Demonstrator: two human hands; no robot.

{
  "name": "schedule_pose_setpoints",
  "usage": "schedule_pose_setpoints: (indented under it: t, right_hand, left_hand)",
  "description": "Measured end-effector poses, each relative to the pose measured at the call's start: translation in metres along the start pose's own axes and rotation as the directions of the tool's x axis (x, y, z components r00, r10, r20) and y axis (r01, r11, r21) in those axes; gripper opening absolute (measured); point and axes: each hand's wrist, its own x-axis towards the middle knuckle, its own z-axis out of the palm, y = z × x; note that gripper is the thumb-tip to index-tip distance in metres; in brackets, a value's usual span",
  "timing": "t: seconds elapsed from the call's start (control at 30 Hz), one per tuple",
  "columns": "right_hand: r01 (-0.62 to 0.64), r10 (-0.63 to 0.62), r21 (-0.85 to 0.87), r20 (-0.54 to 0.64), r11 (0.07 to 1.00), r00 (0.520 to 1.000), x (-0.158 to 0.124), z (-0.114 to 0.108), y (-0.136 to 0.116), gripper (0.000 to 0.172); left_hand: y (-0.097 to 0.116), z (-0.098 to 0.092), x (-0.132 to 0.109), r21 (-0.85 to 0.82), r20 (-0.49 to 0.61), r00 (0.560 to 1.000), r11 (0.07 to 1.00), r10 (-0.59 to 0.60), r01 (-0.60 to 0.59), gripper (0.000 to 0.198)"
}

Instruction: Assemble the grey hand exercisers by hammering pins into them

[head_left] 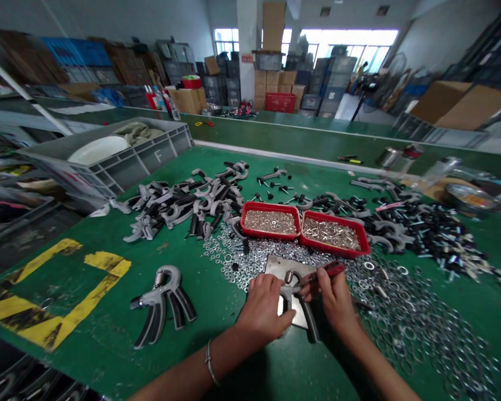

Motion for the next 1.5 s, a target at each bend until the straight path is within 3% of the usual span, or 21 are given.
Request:
schedule_pose_setpoints:
  t: [0.13, 0.33, 0.4, 0.53, 0.7, 1.07, 1.5]
  right_hand:
    - [-0.009, 0.009, -0.018, 0.006, 1.000, 1.000, -0.002, 0.000, 0.000, 0.027]
    - [0.077, -0.085, -0.387, -0.003, 0.919, 0.996, -0.008, 0.010, -0.011, 0.029]
    - [0.050, -0.040, -0.296, 0.039, 0.954, 0.998, 0.001, 0.013, -0.018, 0.031]
    - [-0.138, 0.131, 0.016, 0.227, 0.990, 0.965, 0.028, 0.006, -0.025, 0.035]
    - [-0.100, 0.072, 0.171, 0.165, 0.980, 0.984, 0.030, -0.009, -0.015, 0.036]
    - [0.036, -0.027, -0.052, 0.161, 0.998, 0.987, 0.007, 0.001, -0.012, 0.028]
    - [-0.013, 0.012, 0.011, 0.075, 1.000, 0.997, -0.002, 0.002, -0.010, 0.027]
  left_hand:
    - [0.000, 0.000, -0.001, 0.000, 0.016, 1.000, 1.000, 0.002, -0.002, 0.048]
    - [0.000, -0.001, 0.000, 0.011, 0.028, 1.000, 1.000, 0.007, -0.008, 0.047]
    - [0.001, -0.003, 0.000, 0.009, 0.031, 0.999, 1.000, 0.010, -0.010, 0.045]
    - [0.003, -0.006, 0.001, 0.005, 0.045, 0.999, 1.000, -0.001, 0.001, 0.045]
    - [0.005, -0.008, 0.002, 0.021, 0.064, 0.998, 1.000, -0.004, 0.002, 0.045]
    - [0.002, -0.002, 0.000, 0.010, 0.032, 0.999, 1.000, 0.000, 0.000, 0.048]
    - [0.004, -0.005, 0.000, 0.016, 0.049, 0.999, 1.000, 0.002, -0.003, 0.047]
